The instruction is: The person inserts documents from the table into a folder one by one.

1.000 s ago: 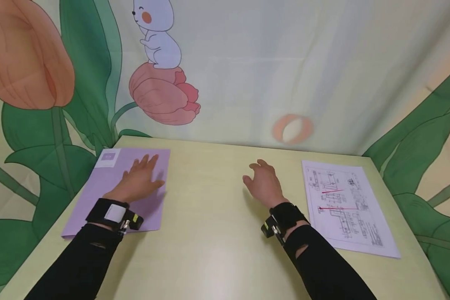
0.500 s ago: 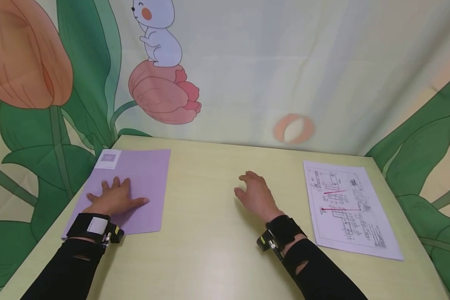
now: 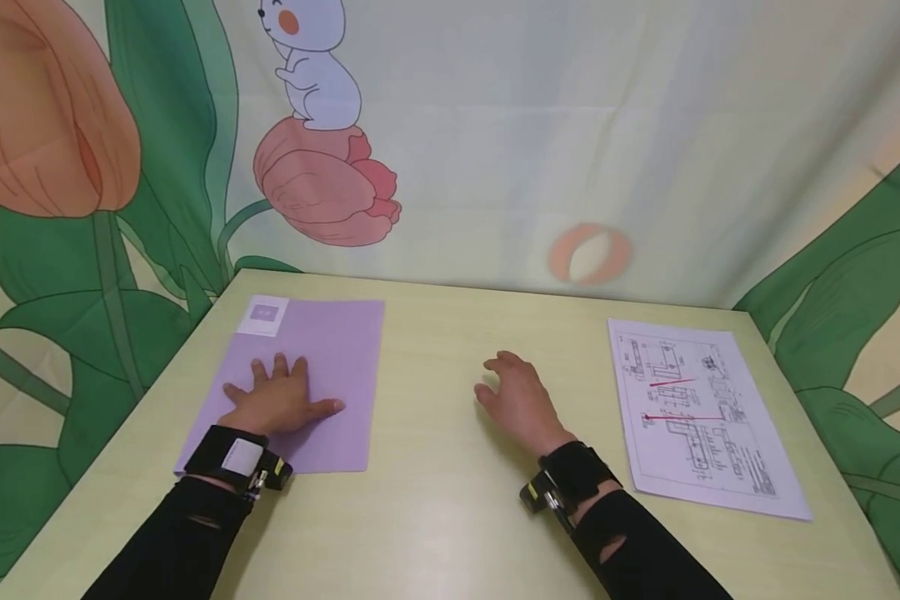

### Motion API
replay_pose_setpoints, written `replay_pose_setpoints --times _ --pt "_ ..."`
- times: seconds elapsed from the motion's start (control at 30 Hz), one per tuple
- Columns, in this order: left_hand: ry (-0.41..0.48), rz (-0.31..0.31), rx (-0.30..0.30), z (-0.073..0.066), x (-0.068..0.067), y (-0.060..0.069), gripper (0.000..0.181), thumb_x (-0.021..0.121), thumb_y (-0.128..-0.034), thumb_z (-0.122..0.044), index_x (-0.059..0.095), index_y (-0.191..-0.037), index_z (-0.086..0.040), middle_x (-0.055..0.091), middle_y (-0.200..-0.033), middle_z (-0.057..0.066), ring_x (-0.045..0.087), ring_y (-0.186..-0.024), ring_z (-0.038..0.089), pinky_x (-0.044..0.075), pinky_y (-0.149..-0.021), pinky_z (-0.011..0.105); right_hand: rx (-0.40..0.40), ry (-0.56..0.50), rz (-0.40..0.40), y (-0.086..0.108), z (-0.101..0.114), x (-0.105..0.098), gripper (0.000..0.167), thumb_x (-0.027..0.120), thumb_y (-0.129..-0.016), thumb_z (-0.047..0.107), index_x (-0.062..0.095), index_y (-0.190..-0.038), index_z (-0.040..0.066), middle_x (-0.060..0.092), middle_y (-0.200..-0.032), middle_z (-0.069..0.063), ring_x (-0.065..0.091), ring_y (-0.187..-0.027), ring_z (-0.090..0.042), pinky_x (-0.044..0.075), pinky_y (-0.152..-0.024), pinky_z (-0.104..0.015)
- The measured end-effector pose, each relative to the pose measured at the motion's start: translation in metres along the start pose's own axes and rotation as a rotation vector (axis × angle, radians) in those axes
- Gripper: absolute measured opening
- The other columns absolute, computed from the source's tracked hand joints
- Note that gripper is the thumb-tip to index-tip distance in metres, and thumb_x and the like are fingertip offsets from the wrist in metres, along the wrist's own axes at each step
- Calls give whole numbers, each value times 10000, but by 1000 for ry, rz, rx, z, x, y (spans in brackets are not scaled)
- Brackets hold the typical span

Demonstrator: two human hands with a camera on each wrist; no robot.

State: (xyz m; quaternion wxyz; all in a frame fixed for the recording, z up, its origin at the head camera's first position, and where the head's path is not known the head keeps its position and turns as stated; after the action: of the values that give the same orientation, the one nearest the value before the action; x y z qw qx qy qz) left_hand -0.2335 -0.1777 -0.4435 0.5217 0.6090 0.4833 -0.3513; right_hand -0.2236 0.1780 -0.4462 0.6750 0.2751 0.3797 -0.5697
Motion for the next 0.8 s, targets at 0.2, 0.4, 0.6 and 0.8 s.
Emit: replay_pose_setpoints --times 0.2,0.4,0.6,0.8 --pt "-36 -46 30 -38 15 2 1140 671 -899 -726 251 -1649 24 161 -1694 366 68 -1550 640 77 -1108 901 15 -5 -2 5 -5 -4 455 657 -1026 224 624 -1382 -59 490 -1556 -305 445 -1458 -499 357 -1199 -622" --pt "-72 -43 114 -88 25 13 1112 654 -898 -751 309 -1642 0 219 -1687 351 146 -1560 601 152 -1164 834 45 -15 2 13 -11 -8 469 645 -1032 226 608 -1399 -62 477 -1566 -309 423 -1475 -499 338 -1211 -627" --pt "-134 -33 229 -131 34 30 1080 661 -890 -754 390 -1609 4 306 -1649 362 252 -1551 558 262 -1218 711 60 -12 7 17 -17 -13 484 630 -1040 233 594 -1411 -74 471 -1558 -332 417 -1473 -511 341 -1207 -630" --pt "-173 -57 359 -165 49 43 1016 677 -904 -719 449 -1575 8 371 -1622 351 319 -1535 532 303 -1240 628 110 -30 -5 22 -27 -21 487 618 -1037 223 586 -1419 -77 474 -1554 -328 425 -1470 -504 347 -1205 -625"
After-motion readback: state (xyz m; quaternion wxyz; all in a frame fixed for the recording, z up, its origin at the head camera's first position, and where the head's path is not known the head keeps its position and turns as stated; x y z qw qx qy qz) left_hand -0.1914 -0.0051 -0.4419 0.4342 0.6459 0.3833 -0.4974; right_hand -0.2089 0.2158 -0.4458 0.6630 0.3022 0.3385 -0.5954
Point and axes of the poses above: each hand's wrist, its own y-axis away from the middle knuckle, its own x-axis out of the palm, z = x × y, the point moved 1 cm from there along -y, towards the middle knuckle
